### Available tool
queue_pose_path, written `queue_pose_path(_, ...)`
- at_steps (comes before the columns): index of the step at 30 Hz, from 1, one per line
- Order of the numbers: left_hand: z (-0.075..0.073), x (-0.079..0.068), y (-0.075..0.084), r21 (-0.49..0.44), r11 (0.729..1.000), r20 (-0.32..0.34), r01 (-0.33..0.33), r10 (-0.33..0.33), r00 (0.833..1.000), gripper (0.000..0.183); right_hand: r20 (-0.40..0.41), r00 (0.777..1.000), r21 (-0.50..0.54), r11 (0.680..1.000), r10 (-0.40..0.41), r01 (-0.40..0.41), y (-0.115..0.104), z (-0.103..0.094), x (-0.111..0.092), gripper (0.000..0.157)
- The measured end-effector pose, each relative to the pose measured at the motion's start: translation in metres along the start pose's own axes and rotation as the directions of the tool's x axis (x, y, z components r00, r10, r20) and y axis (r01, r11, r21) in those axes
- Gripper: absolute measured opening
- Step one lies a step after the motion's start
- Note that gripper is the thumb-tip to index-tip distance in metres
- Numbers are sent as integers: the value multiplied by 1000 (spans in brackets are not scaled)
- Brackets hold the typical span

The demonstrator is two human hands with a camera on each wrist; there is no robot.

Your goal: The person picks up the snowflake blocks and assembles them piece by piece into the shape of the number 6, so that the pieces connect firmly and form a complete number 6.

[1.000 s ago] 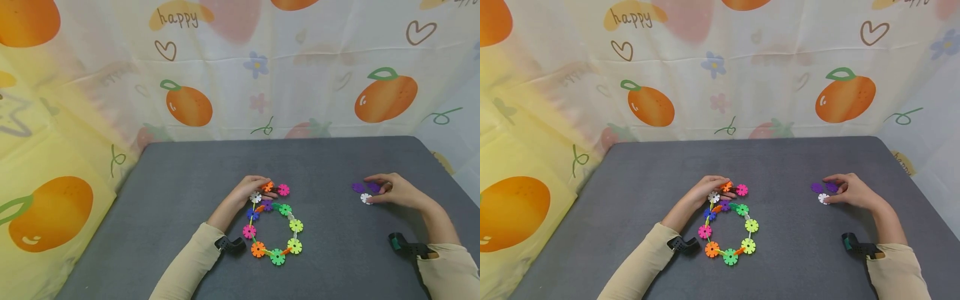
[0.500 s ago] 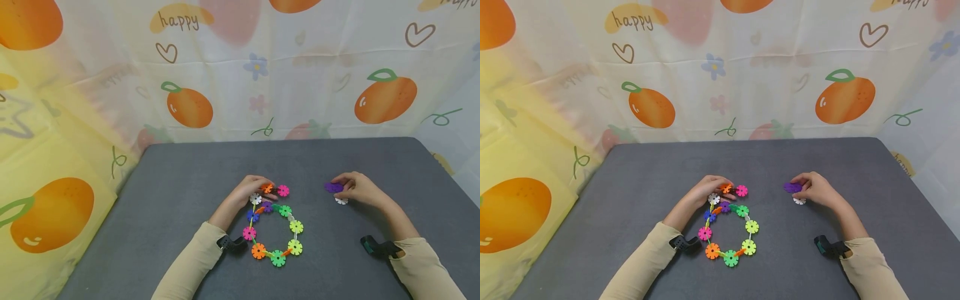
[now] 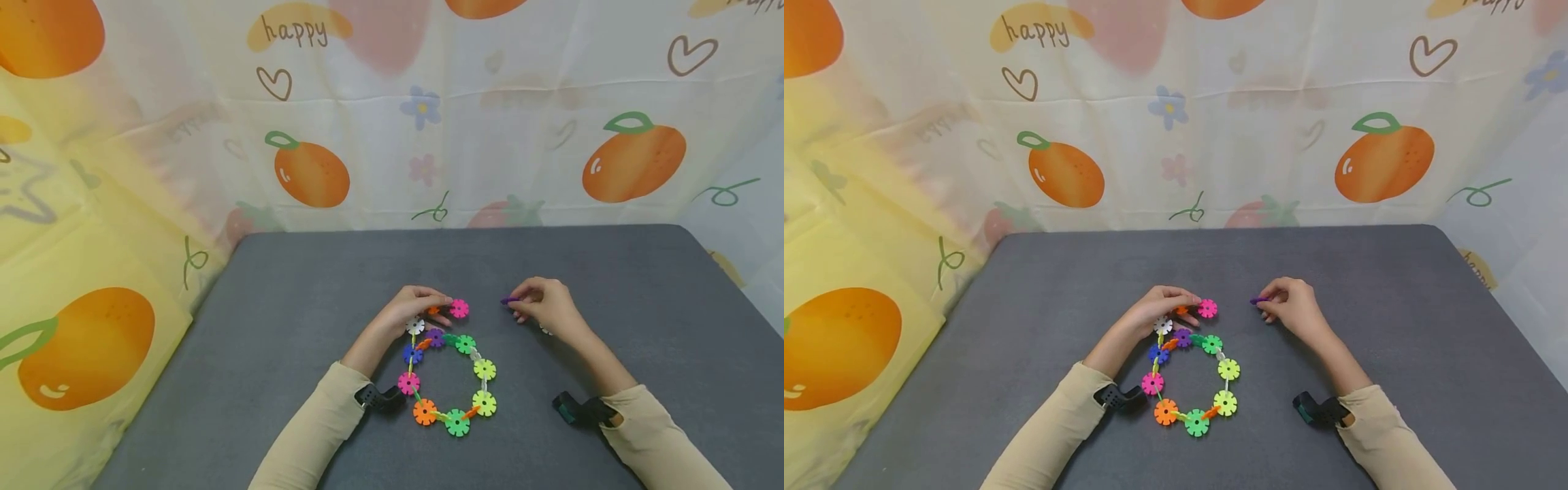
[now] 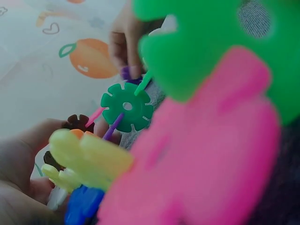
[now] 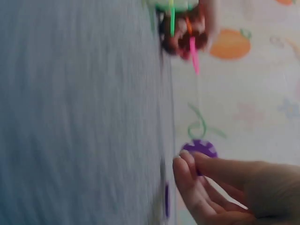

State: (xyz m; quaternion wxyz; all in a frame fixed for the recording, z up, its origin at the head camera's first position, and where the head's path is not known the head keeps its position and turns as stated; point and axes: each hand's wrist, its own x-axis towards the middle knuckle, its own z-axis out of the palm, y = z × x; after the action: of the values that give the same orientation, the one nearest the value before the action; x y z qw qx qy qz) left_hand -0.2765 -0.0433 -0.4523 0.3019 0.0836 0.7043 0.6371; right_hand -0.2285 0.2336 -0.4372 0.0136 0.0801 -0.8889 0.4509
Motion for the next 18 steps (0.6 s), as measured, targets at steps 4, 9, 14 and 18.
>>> queue_pose_path(4, 2, 0, 0, 8, 1000, -7, -7, 7, 1000, 30, -13, 1000, 166, 986, 16, -13, -9, 16, -2, 18)
queue_pose_path(9, 5, 1, 2, -50, 999, -18, 9, -10, 1000, 29, 26, 1000, 307, 951, 17, -24, -15, 34, -4, 19)
queue_pose_path(14, 6, 2, 4, -86, 996, -46, 40, -44, 998, 29, 57, 998, 360, 933, -3, -17, -18, 47, -5, 17)
queue_pose_path(18, 6, 3, 3, -90, 994, -64, 56, -61, 996, 29, 51, 999, 387, 922, -15, -5, -19, 53, -5, 15)
